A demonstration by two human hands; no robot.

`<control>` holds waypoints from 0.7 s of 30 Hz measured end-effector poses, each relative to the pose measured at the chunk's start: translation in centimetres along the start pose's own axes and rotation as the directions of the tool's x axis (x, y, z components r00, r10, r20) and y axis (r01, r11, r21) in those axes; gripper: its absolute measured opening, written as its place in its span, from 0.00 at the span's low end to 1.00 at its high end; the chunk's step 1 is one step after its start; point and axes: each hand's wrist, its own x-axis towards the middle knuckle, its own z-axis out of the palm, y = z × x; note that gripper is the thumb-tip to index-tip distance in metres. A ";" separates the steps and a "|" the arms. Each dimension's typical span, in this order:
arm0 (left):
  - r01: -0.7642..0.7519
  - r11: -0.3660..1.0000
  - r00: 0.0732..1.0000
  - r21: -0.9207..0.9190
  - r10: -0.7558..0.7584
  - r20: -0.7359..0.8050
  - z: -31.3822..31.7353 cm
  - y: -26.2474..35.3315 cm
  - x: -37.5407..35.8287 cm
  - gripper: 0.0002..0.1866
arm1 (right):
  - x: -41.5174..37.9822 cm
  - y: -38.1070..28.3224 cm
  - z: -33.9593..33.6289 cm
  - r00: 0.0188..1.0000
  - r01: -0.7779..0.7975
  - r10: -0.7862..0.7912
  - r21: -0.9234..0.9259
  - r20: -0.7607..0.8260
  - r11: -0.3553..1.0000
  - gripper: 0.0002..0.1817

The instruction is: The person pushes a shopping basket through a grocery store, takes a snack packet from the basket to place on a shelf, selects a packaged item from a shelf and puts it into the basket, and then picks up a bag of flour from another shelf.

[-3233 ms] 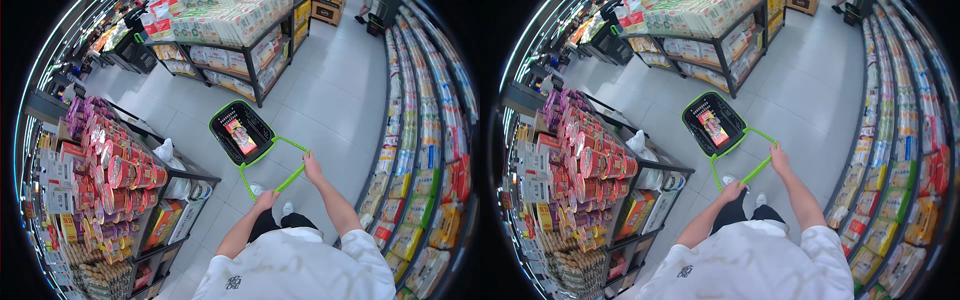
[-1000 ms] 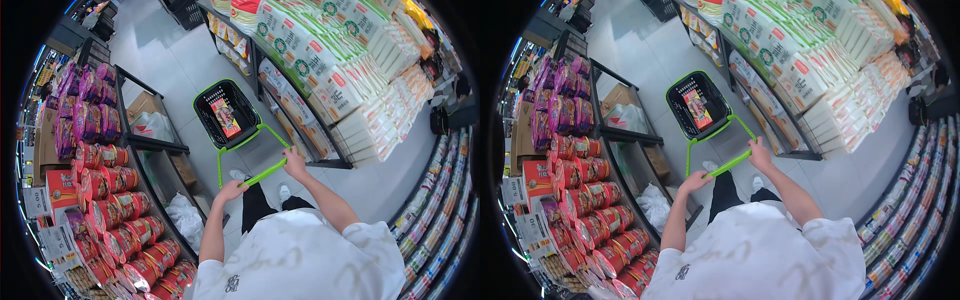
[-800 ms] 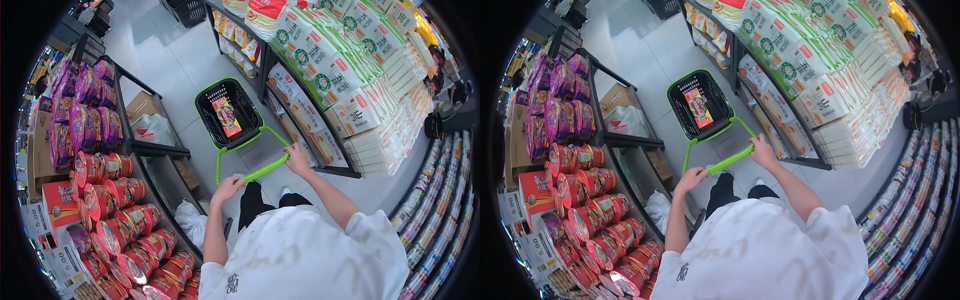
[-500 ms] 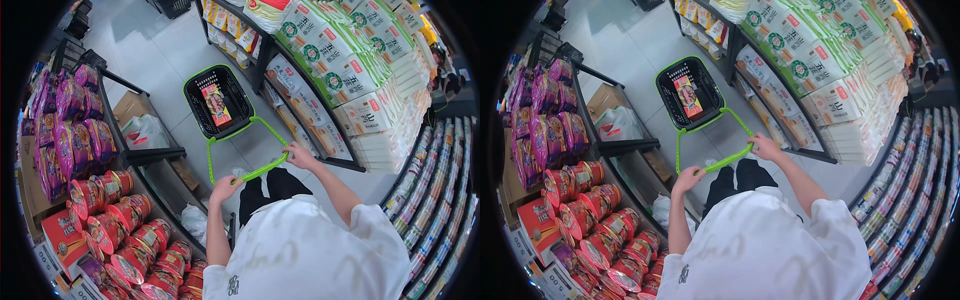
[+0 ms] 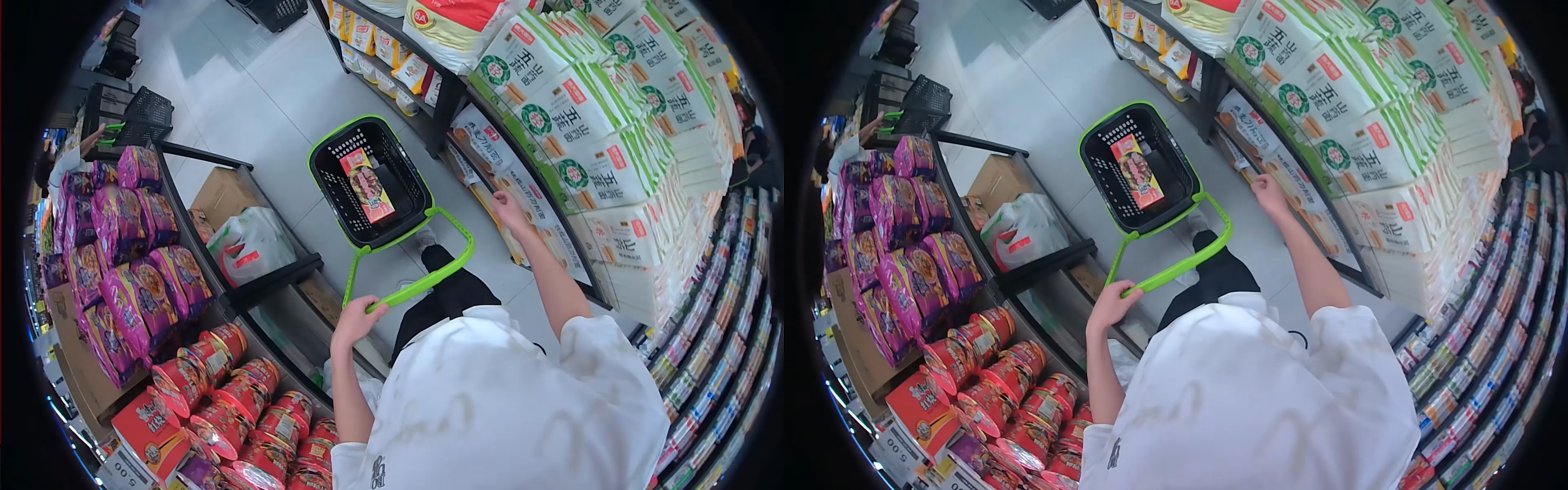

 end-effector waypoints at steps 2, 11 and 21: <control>0.071 0.996 0.996 -0.051 -0.068 0.057 -1.3 0.9 0.8 0.15 | 5.7 -0.5 0.6 0.991 0.060 -0.075 -0.131 -0.109 0.990 0.23; 0.043 0.999 0.975 0.020 -0.038 -0.219 -4.8 2.7 3.6 0.09 | 22.1 -4.5 1.7 0.943 -0.152 0.032 -0.341 -0.333 0.928 0.24; 0.122 0.989 0.990 -0.078 -0.127 -0.065 -7.2 3.1 4.5 0.13 | 25.0 -3.5 0.9 0.857 -0.264 0.065 -0.327 -0.511 0.908 0.23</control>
